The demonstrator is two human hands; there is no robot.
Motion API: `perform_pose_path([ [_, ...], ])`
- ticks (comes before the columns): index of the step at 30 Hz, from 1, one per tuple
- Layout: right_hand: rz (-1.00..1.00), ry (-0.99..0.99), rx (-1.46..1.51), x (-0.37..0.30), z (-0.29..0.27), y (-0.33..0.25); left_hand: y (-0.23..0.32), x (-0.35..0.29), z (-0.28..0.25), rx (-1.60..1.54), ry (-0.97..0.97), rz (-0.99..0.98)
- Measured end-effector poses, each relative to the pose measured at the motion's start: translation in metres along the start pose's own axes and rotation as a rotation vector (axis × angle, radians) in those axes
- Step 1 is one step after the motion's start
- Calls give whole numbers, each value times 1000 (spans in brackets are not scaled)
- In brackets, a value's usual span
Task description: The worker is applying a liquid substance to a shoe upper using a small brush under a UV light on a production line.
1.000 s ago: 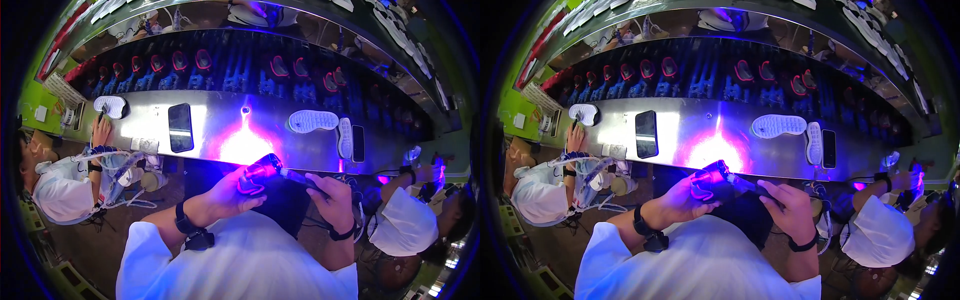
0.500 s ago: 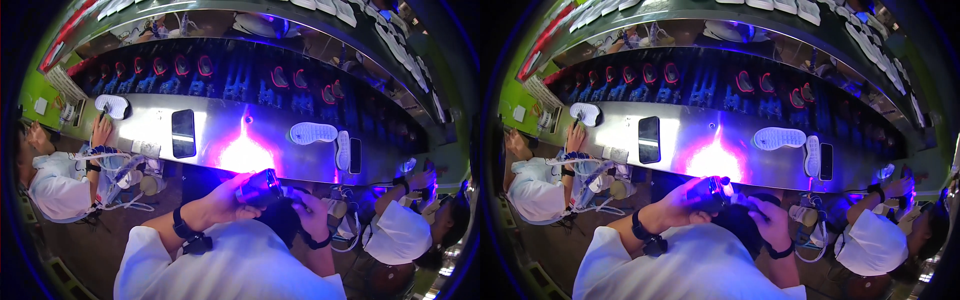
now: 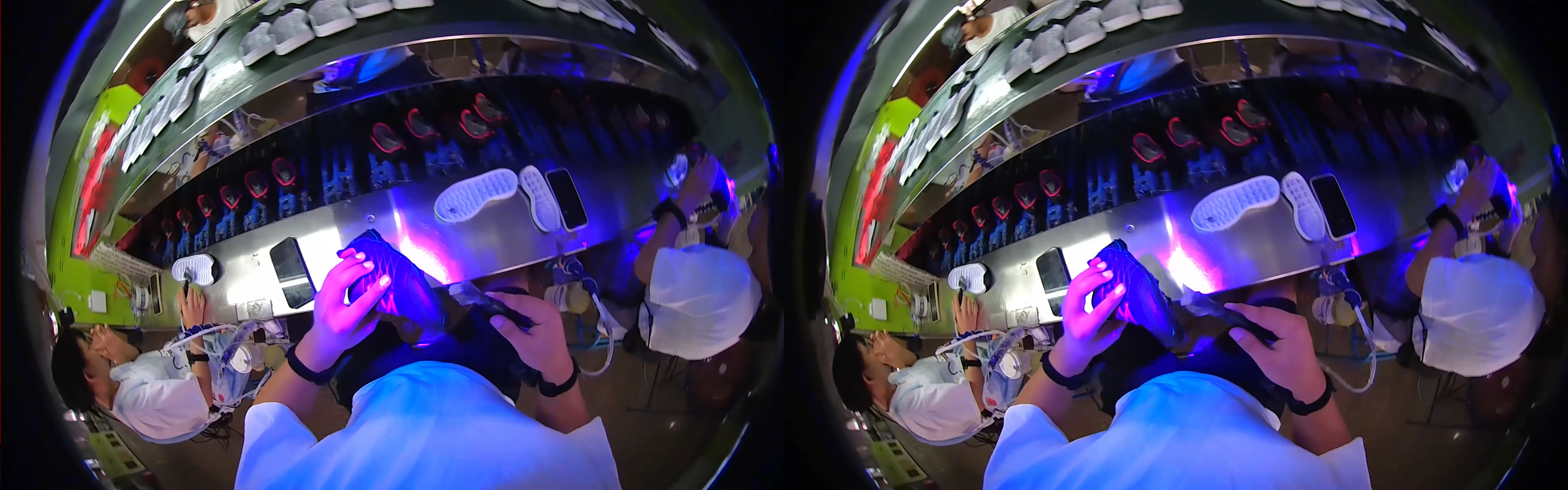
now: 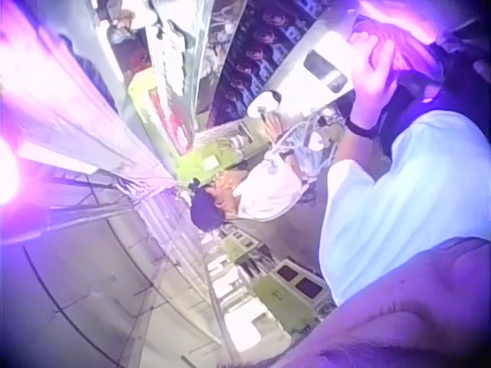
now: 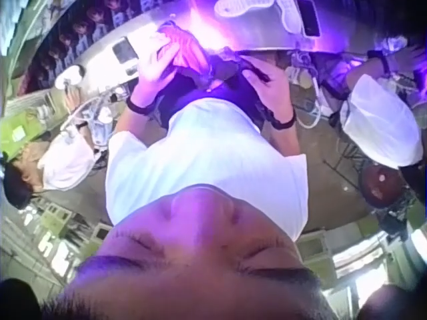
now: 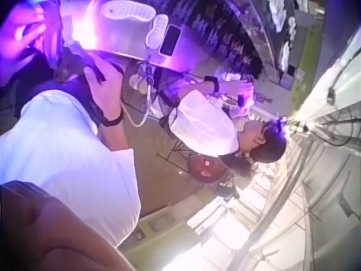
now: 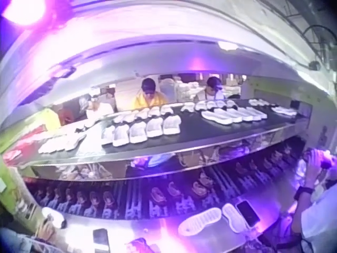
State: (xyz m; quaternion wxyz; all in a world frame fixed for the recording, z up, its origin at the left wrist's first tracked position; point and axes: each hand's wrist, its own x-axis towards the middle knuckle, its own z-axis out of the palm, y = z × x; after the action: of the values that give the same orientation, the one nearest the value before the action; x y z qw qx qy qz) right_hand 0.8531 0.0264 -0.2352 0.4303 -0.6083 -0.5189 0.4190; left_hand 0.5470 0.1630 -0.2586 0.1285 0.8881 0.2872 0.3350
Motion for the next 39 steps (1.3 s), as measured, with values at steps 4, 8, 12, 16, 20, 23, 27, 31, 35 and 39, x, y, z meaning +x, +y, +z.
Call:
perform_pose_path([
  [4,-104,11,-60,0,-14,-12,10,3,3,92,19,243],
  [8,-112,-4,-139,2,-24,-20,18,11,5,133,8,382],
  [12,-141,-58,-141,2,-25,-12,22,15,3,154,-4,408],
  [16,-134,-119,-99,1,-22,-3,17,16,7,169,10,394],
  [20,-43,-203,-32,8,-13,12,1,6,11,149,24,286],
  [23,110,-106,22,7,-16,22,-9,23,18,6,-25,99],
  [27,357,16,98,10,-17,56,-72,32,19,-204,-155,-531],
  [31,422,53,171,17,-9,76,-197,51,29,55,1,-789],
  [35,363,86,181,24,4,77,-287,104,37,384,-280,-894],
  [39,360,94,-37,27,8,39,-375,107,80,466,-119,-902],
])
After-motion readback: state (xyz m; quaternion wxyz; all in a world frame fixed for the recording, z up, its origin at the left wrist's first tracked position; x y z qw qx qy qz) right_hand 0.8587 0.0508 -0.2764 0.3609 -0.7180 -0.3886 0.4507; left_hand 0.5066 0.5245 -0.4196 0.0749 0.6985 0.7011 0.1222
